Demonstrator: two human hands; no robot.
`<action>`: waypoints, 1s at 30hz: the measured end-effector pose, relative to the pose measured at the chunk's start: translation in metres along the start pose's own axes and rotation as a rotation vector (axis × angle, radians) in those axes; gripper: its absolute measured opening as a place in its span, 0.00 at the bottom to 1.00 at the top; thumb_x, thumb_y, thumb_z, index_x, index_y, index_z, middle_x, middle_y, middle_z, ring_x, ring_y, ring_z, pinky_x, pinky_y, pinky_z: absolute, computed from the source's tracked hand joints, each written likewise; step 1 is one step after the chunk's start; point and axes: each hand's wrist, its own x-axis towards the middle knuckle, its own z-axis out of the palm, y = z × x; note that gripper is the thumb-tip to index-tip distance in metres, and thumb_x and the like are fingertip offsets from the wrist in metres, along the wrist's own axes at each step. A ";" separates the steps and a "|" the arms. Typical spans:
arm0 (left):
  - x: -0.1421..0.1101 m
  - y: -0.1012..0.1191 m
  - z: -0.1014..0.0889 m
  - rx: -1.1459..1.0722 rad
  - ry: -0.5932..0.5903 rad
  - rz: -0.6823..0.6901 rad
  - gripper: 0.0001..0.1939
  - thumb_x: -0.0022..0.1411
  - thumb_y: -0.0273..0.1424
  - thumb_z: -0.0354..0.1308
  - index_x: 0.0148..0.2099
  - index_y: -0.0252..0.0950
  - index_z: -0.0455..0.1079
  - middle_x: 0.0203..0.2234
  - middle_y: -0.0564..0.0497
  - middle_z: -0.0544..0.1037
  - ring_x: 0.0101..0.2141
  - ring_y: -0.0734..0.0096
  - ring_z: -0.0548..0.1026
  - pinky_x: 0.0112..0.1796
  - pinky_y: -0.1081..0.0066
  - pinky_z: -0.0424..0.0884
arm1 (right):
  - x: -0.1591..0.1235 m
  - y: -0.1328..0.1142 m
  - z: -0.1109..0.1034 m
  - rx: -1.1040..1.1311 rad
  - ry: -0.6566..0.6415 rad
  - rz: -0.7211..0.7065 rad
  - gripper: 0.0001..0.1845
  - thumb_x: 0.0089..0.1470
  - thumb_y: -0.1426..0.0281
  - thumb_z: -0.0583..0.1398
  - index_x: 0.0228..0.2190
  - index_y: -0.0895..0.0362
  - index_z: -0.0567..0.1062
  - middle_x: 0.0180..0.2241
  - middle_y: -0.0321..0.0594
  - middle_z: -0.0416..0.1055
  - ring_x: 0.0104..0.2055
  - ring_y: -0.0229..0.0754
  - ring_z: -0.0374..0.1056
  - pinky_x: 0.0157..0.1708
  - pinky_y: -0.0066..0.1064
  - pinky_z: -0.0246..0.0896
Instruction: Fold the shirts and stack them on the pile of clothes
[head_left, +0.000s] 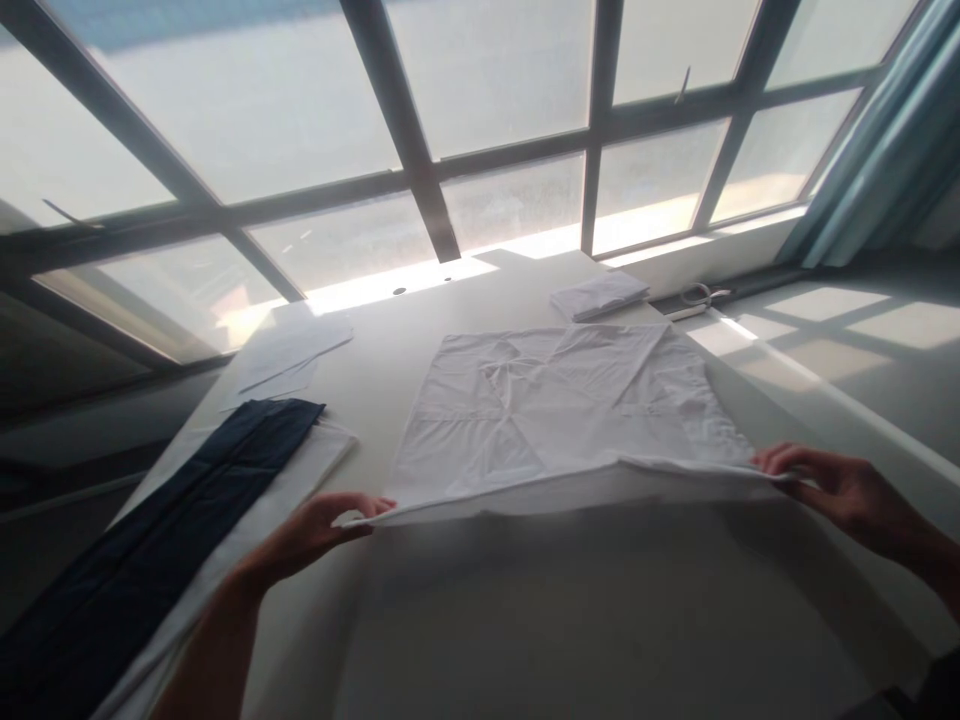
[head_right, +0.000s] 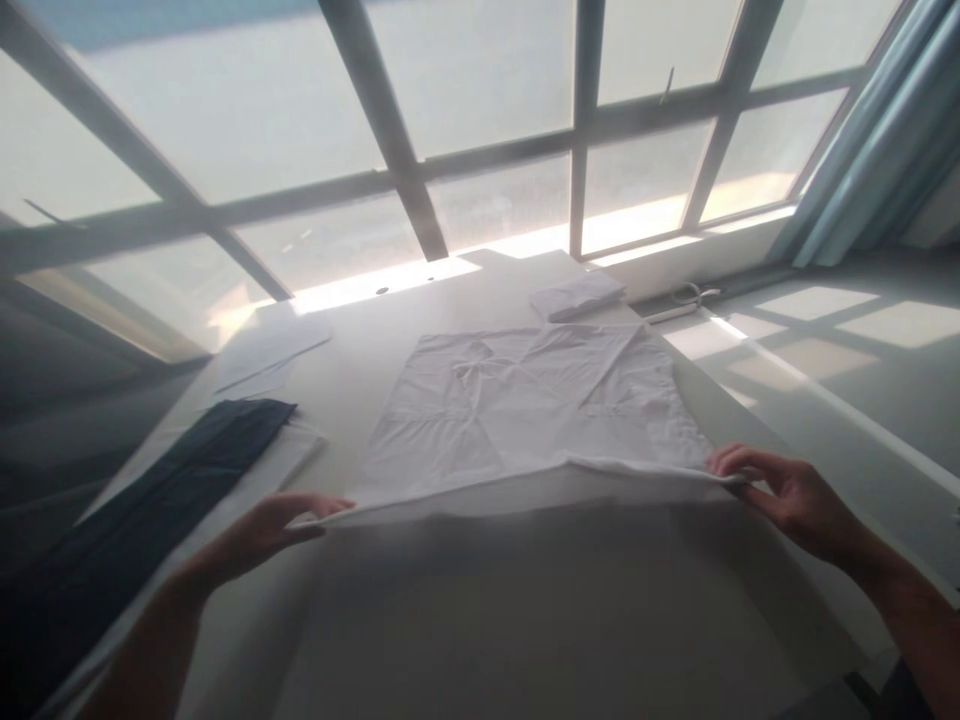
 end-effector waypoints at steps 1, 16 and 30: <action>-0.004 -0.001 0.002 -0.013 -0.028 0.013 0.17 0.57 0.48 0.69 0.35 0.39 0.80 0.45 0.43 0.84 0.52 0.48 0.79 0.53 0.56 0.75 | -0.006 0.001 -0.001 -0.005 -0.012 -0.007 0.17 0.52 0.50 0.68 0.28 0.50 0.79 0.41 0.48 0.80 0.49 0.56 0.76 0.50 0.38 0.71; -0.009 -0.016 0.012 -0.011 -0.037 0.112 0.15 0.62 0.45 0.67 0.37 0.38 0.78 0.49 0.39 0.82 0.58 0.48 0.75 0.60 0.52 0.68 | -0.021 -0.014 0.000 -0.031 -0.030 0.087 0.13 0.47 0.55 0.70 0.28 0.49 0.78 0.42 0.45 0.80 0.52 0.56 0.75 0.54 0.38 0.67; 0.015 0.018 0.000 -0.032 0.264 0.113 0.21 0.60 0.52 0.66 0.36 0.36 0.78 0.39 0.42 0.85 0.42 0.54 0.82 0.43 0.61 0.78 | 0.015 -0.044 0.010 0.053 0.260 0.240 0.20 0.36 0.51 0.73 0.26 0.52 0.78 0.36 0.46 0.81 0.40 0.53 0.77 0.40 0.38 0.70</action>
